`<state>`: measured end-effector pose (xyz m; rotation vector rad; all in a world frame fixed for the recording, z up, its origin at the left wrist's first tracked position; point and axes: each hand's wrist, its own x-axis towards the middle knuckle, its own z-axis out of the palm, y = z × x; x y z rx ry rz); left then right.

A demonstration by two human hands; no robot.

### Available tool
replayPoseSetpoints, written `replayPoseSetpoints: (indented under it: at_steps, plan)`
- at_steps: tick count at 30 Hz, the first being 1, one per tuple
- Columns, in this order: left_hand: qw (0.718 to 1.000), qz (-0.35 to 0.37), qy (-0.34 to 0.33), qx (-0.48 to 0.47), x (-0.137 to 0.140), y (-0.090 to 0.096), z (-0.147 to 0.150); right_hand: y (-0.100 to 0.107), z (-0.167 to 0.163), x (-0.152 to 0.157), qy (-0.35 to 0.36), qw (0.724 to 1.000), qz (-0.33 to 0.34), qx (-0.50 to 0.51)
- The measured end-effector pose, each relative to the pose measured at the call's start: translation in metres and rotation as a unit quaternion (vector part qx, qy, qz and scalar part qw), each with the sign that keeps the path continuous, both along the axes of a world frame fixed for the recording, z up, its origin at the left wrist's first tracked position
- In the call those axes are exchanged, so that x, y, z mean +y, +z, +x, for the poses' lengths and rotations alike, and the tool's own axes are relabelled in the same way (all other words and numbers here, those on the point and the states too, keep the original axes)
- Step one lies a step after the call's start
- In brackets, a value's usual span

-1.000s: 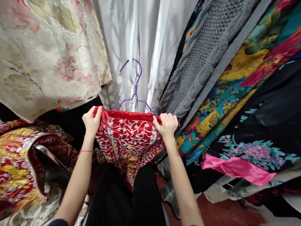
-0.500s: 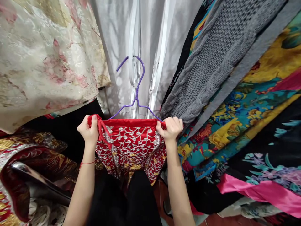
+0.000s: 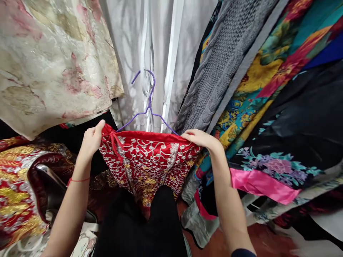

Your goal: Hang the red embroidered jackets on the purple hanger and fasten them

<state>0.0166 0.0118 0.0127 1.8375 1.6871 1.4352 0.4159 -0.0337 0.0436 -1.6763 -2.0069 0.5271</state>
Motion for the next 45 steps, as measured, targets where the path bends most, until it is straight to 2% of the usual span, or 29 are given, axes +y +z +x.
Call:
replayPoseSetpoints:
  at_steps: [2, 4, 9, 11, 13, 15, 17, 19, 21, 22, 24, 27, 29, 31, 33, 34, 36, 39, 42, 45]
  plan:
    - [0.996, -0.085, -0.015, 0.037, -0.004, 0.015, -0.008, 0.014, 0.008, -0.009, 0.011, 0.998, -0.044, -0.044]
    - [0.988, -0.130, -0.056, 0.061, -0.007, 0.025, -0.017, 0.023, 0.009, -0.021, 0.018, 0.997, -0.042, -0.066]
    - [0.961, -0.135, -0.242, 0.014, -0.016, 0.031, -0.037, 0.030, 0.008, -0.042, 0.055, 0.996, -0.003, -0.072]
    - [0.954, -0.122, -0.274, -0.012, -0.018, 0.031, -0.039, 0.029, 0.008, -0.043, 0.030, 0.994, 0.030, -0.100]
    - [0.964, -0.100, -0.244, -0.029, -0.017, 0.031, -0.038, 0.027, 0.007, -0.040, -0.016, 0.989, 0.069, -0.127]
    - [0.978, -0.061, -0.191, -0.066, -0.014, 0.030, -0.032, 0.023, 0.005, -0.038, -0.071, 0.984, 0.126, -0.108]
    - [0.978, 0.009, -0.153, -0.139, -0.011, 0.026, -0.022, 0.016, 0.001, -0.037, -0.128, 0.969, 0.209, -0.032]
    - [0.966, 0.090, -0.130, -0.206, -0.008, 0.019, -0.013, 0.005, -0.004, -0.036, -0.181, 0.936, 0.297, 0.056]
    - [0.957, 0.139, -0.121, -0.226, -0.005, 0.010, -0.006, -0.009, -0.008, -0.035, -0.201, 0.909, 0.348, 0.112]
    - [0.958, 0.143, -0.121, -0.219, -0.005, 0.006, -0.004, -0.016, -0.010, -0.034, -0.193, 0.905, 0.355, 0.132]
    - [0.964, 0.125, -0.132, -0.193, -0.004, -0.002, -0.006, -0.026, -0.010, -0.033, -0.150, 0.912, 0.335, 0.181]
    - [0.963, 0.086, -0.190, -0.171, -0.003, -0.007, -0.016, -0.030, -0.002, -0.038, -0.064, 0.933, 0.258, 0.241]
    - [0.955, 0.055, -0.242, -0.161, -0.002, -0.006, -0.024, -0.024, 0.005, -0.043, -0.017, 0.956, 0.205, 0.211]
    - [0.952, 0.041, -0.261, -0.157, -0.001, -0.004, -0.027, -0.017, 0.010, -0.047, 0.000, 0.975, 0.162, 0.154]
    - [0.952, 0.065, -0.238, -0.184, 0.002, -0.003, -0.024, -0.014, 0.011, -0.047, -0.016, 0.977, 0.153, 0.150]
    - [0.950, 0.084, -0.217, -0.210, 0.003, -0.003, -0.021, -0.014, 0.010, -0.046, -0.032, 0.970, 0.163, 0.178]
    - [0.943, 0.109, -0.183, -0.255, 0.006, -0.007, -0.013, -0.019, 0.005, -0.041, -0.055, 0.944, 0.189, 0.263]
    - [0.944, 0.094, -0.168, -0.267, 0.012, -0.016, -0.005, -0.032, -0.003, -0.031, -0.073, 0.917, 0.193, 0.342]
    - [0.955, 0.089, -0.157, -0.237, 0.016, -0.022, -0.002, -0.041, -0.006, -0.022, -0.087, 0.922, 0.192, 0.325]
    - [0.972, 0.116, -0.104, -0.176, 0.009, -0.023, -0.005, -0.043, -0.008, -0.019, -0.141, 0.924, 0.240, 0.261]
